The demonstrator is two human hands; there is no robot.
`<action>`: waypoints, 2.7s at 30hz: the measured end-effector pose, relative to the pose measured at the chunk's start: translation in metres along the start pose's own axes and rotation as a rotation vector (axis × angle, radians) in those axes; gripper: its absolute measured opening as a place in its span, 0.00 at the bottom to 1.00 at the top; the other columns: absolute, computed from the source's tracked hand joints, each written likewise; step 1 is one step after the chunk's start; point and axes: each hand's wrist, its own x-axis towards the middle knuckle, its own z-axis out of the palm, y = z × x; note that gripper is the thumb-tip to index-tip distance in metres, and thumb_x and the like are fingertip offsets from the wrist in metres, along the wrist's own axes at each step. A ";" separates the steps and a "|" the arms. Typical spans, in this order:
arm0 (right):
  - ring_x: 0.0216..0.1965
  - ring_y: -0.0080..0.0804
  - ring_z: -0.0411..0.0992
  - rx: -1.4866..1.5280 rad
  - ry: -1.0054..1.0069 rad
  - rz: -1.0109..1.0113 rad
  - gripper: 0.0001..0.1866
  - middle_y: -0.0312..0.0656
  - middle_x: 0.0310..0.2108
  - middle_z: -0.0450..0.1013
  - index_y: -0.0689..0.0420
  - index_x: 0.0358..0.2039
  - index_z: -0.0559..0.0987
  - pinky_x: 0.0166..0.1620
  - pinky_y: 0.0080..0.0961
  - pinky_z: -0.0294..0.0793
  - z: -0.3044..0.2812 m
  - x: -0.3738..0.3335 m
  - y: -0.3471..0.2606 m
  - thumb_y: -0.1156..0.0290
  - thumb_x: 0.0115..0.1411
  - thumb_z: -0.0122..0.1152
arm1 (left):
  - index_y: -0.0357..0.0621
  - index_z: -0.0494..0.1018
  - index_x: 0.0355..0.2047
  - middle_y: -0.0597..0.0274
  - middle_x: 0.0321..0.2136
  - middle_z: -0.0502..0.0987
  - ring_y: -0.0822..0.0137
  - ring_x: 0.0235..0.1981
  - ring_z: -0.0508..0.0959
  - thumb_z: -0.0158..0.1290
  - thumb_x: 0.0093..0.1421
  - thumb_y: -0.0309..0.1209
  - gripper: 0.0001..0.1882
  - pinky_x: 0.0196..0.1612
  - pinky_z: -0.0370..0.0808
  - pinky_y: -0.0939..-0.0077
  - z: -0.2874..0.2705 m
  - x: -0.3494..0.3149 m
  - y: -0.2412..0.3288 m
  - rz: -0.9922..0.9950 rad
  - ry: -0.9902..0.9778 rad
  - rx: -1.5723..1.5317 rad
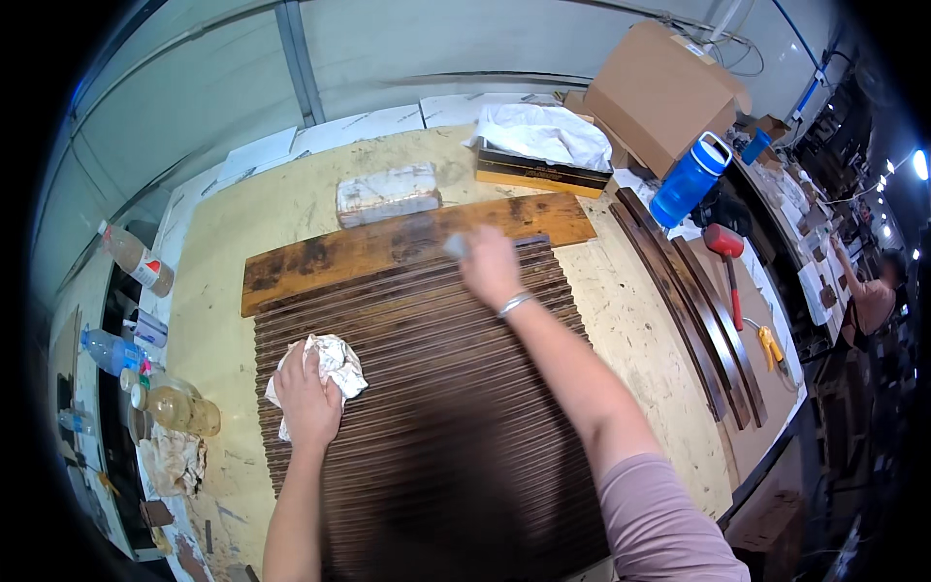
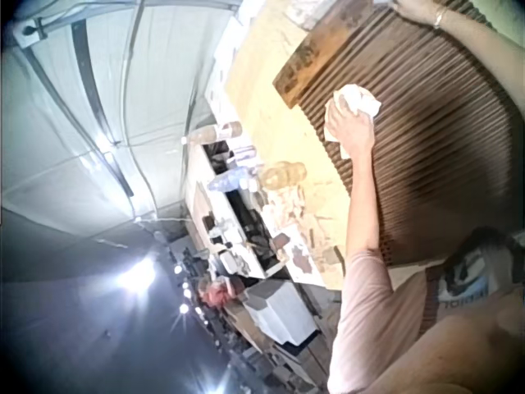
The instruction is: The person scrubs a large slatted wooden board with a small abrasive pad, then wipes it with a cloth. They flip the board over and repeat the scrubbing and wiping on the other side. The person also applies liquid from a bottle onto the cloth and continues wiping the board.
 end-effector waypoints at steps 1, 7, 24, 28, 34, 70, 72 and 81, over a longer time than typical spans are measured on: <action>0.44 0.50 0.73 -0.029 0.015 0.082 0.13 0.51 0.38 0.75 0.60 0.38 0.83 0.50 0.44 0.74 -0.010 0.000 0.027 0.73 0.50 0.68 | 0.37 0.67 0.57 0.47 0.64 0.63 0.46 0.66 0.61 0.52 0.58 0.31 0.26 0.68 0.54 0.41 0.000 -0.002 -0.002 -0.002 0.001 0.021; 0.47 0.48 0.72 -0.256 0.139 0.386 0.14 0.49 0.43 0.76 0.58 0.38 0.85 0.50 0.42 0.73 -0.071 0.003 0.148 0.71 0.50 0.69 | 0.36 0.66 0.57 0.45 0.63 0.65 0.46 0.65 0.63 0.52 0.57 0.30 0.26 0.66 0.56 0.47 -0.001 0.002 0.002 0.034 0.030 0.036; 0.51 0.45 0.72 -0.180 -0.124 0.169 0.23 0.41 0.45 0.77 0.50 0.45 0.86 0.55 0.39 0.72 -0.075 0.005 0.141 0.82 0.48 0.62 | 0.36 0.66 0.57 0.45 0.61 0.66 0.45 0.63 0.65 0.52 0.57 0.31 0.27 0.65 0.58 0.48 -0.003 0.002 0.004 0.055 0.061 0.021; 0.53 0.43 0.72 -0.187 -0.025 0.198 0.24 0.40 0.47 0.77 0.45 0.48 0.85 0.56 0.38 0.71 -0.071 0.012 0.162 0.82 0.50 0.60 | 0.35 0.67 0.56 0.45 0.61 0.66 0.45 0.63 0.65 0.52 0.58 0.31 0.26 0.66 0.58 0.49 -0.005 0.004 0.004 0.049 0.054 0.032; 0.54 0.44 0.70 -0.207 -0.145 0.311 0.22 0.39 0.47 0.76 0.47 0.46 0.85 0.55 0.41 0.71 -0.071 0.014 0.151 0.78 0.50 0.62 | 0.34 0.68 0.57 0.46 0.62 0.66 0.46 0.63 0.65 0.52 0.58 0.32 0.27 0.66 0.58 0.50 -0.003 0.004 0.005 0.040 0.061 0.024; 0.49 0.26 0.75 1.412 -0.368 0.454 0.26 0.37 0.49 0.78 0.58 0.57 0.76 0.58 0.28 0.73 -0.121 -0.044 -0.036 0.82 0.56 0.65 | 0.42 0.77 0.49 0.56 0.50 0.80 0.52 0.57 0.74 0.61 0.52 0.31 0.22 0.65 0.60 0.56 -0.034 -0.007 0.107 0.268 -0.183 -0.470; 0.52 0.27 0.75 1.712 -0.511 0.411 0.29 0.39 0.51 0.77 0.61 0.60 0.72 0.60 0.29 0.71 -0.128 -0.063 -0.076 0.78 0.58 0.69 | 0.44 0.77 0.54 0.55 0.52 0.80 0.55 0.55 0.77 0.56 0.62 0.36 0.21 0.65 0.64 0.62 -0.054 -0.002 0.123 0.206 -0.071 -0.692; 0.57 0.33 0.73 1.787 -0.795 0.212 0.27 0.44 0.55 0.75 0.62 0.59 0.71 0.64 0.33 0.70 -0.122 -0.107 -0.110 0.81 0.58 0.63 | 0.35 0.67 0.58 0.47 0.51 0.77 0.59 0.47 0.81 0.47 0.72 0.42 0.24 0.52 0.82 0.54 -0.058 -0.023 0.108 -0.452 -0.602 -2.115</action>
